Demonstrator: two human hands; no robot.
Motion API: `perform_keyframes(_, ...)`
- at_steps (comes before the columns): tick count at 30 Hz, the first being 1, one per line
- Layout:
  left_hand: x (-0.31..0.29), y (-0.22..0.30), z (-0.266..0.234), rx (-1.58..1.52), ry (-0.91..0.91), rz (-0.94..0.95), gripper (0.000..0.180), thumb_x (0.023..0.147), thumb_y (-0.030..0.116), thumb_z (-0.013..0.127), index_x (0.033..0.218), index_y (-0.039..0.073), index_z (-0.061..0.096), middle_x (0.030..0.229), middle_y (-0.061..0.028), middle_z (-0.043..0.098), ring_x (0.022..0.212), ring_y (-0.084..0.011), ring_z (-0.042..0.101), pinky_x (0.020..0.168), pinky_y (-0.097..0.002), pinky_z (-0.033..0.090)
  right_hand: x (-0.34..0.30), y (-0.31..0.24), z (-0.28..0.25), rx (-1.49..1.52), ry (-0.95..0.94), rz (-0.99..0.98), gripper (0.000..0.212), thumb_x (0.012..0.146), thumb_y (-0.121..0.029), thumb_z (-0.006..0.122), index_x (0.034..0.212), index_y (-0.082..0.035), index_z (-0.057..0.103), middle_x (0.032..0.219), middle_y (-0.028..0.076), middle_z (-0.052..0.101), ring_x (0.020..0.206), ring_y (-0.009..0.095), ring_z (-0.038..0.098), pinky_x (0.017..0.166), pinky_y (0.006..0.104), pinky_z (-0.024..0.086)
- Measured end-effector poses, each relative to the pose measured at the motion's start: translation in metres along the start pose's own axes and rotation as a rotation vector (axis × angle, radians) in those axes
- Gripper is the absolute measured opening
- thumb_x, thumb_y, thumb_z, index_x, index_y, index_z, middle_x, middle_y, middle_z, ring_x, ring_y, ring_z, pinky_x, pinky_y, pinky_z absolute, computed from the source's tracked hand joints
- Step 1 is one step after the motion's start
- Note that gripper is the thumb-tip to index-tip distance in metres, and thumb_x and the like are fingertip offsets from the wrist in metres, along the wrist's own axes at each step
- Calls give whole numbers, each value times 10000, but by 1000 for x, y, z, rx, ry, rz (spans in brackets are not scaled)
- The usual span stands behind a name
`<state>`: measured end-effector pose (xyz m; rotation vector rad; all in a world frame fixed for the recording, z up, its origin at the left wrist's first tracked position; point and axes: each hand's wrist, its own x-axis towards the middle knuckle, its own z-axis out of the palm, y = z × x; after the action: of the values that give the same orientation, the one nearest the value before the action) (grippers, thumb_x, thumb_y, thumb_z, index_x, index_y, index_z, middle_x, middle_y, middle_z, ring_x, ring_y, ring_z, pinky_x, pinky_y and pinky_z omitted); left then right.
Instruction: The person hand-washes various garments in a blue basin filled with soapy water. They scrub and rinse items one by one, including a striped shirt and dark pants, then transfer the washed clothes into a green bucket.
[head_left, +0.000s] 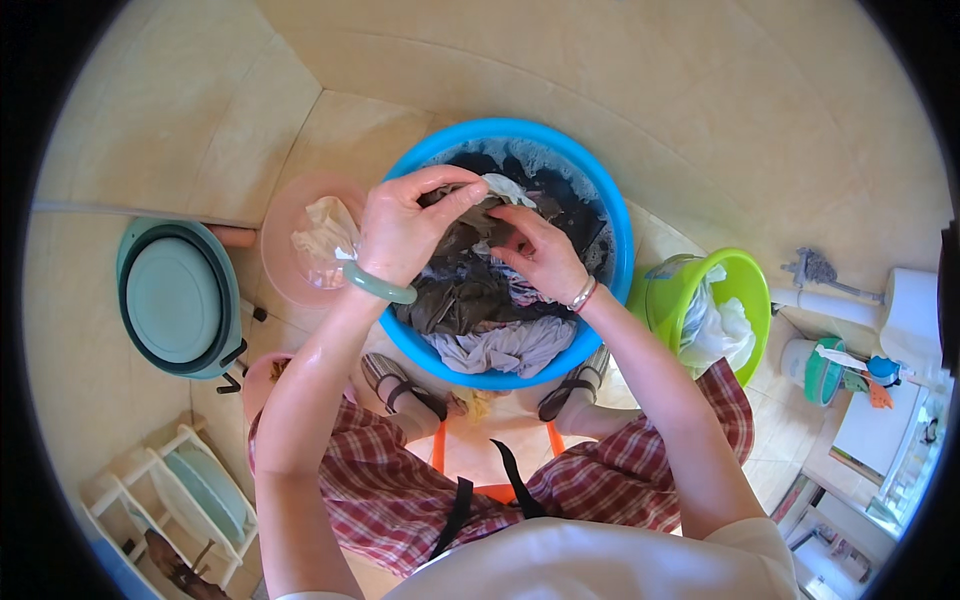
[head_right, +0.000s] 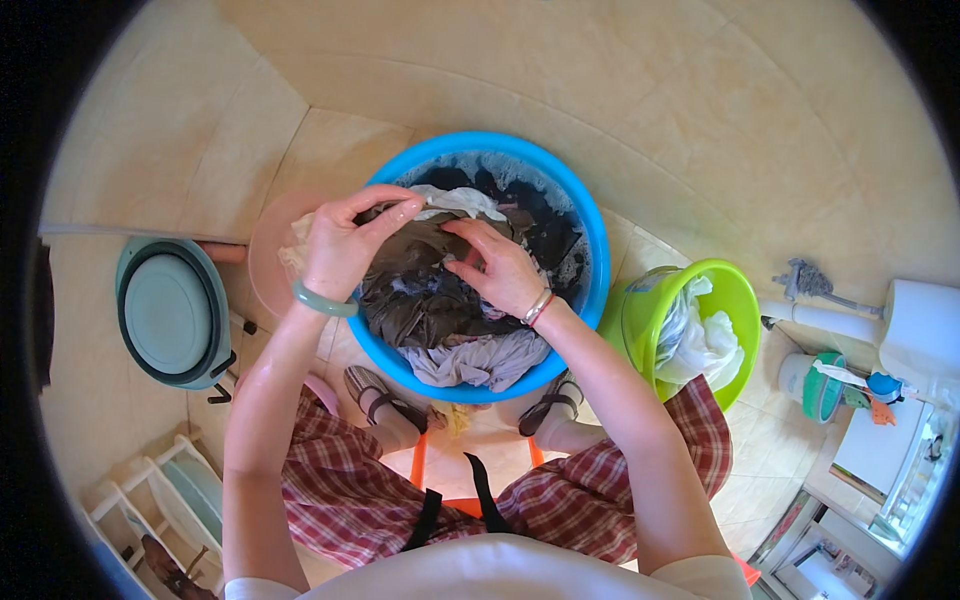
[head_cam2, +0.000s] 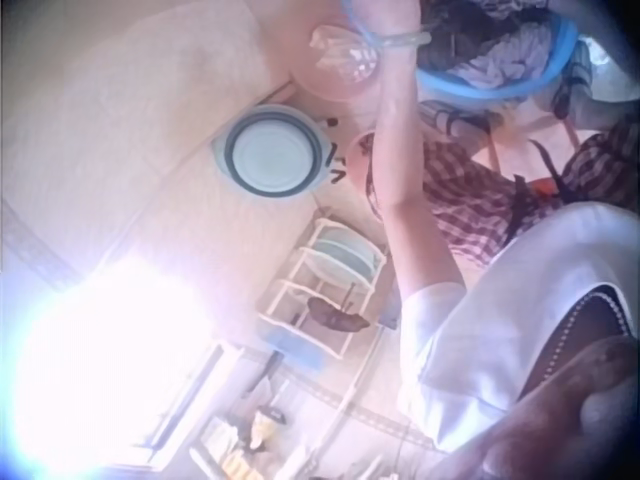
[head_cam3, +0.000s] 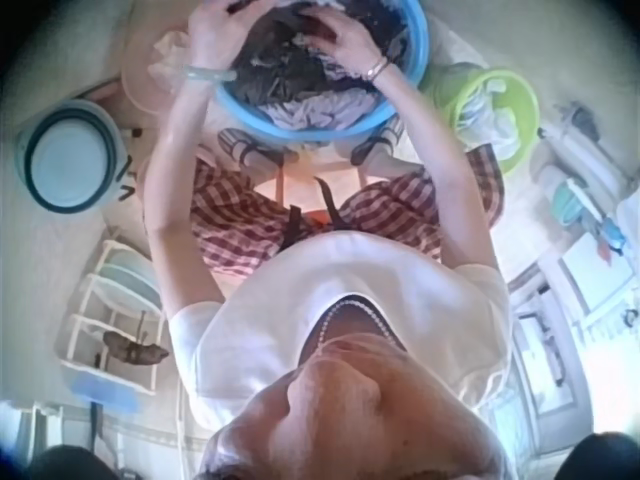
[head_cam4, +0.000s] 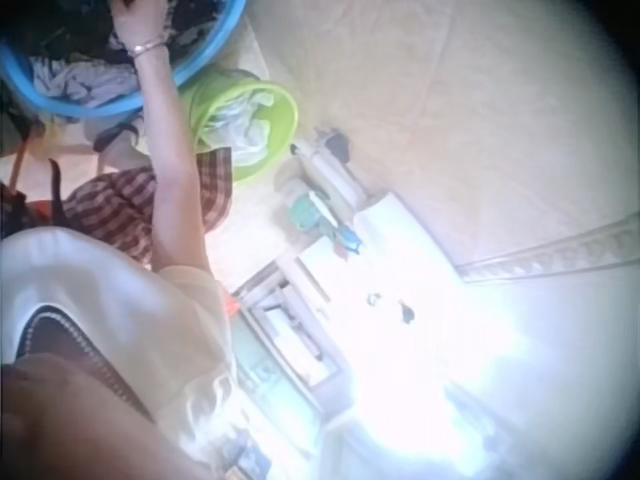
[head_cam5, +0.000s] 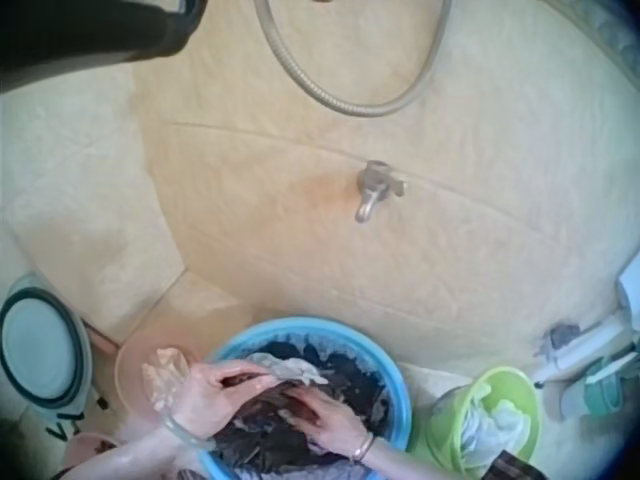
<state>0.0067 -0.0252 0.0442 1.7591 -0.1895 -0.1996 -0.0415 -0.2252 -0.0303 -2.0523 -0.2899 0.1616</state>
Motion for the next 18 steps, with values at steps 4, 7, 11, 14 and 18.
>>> perform_keyframes(4,0,-3,-10,25,30,-1,131,864,121,699,945,20,719,809,25,667,748,-33,557,684,-186,444,9,2,-6,-567,-21,-189,371,799,-298,696,1124,-160,586,994,93,600,808,279,651,660,395,526)
perform_keyframes(7,-2,-9,-15,62,95,17,158,848,150,713,938,20,713,769,-11,678,696,-44,557,646,-198,454,15,-7,-22,-736,-135,-132,332,787,-344,697,1046,-166,589,936,88,598,805,279,658,623,401,520)
perform_keyframes(11,0,-14,-19,90,166,-12,147,856,148,709,948,36,732,794,24,670,678,-35,507,619,-187,404,15,-26,-52,-745,-135,-52,294,780,-350,701,967,-160,579,841,69,616,715,291,647,578,424,504)
perform_keyframes(14,5,-1,-18,74,160,53,159,853,158,709,945,30,731,806,7,688,681,-38,515,607,-191,407,13,-35,-64,-743,-172,36,294,770,-374,707,943,-159,609,919,70,616,821,274,640,642,429,496)
perform_keyframes(18,6,10,-12,71,155,64,161,855,150,706,952,23,728,826,0,695,727,-44,561,658,-193,443,10,-31,-73,-1016,-179,46,307,738,-384,729,919,-144,666,1076,61,570,1063,241,540,811,439,442)
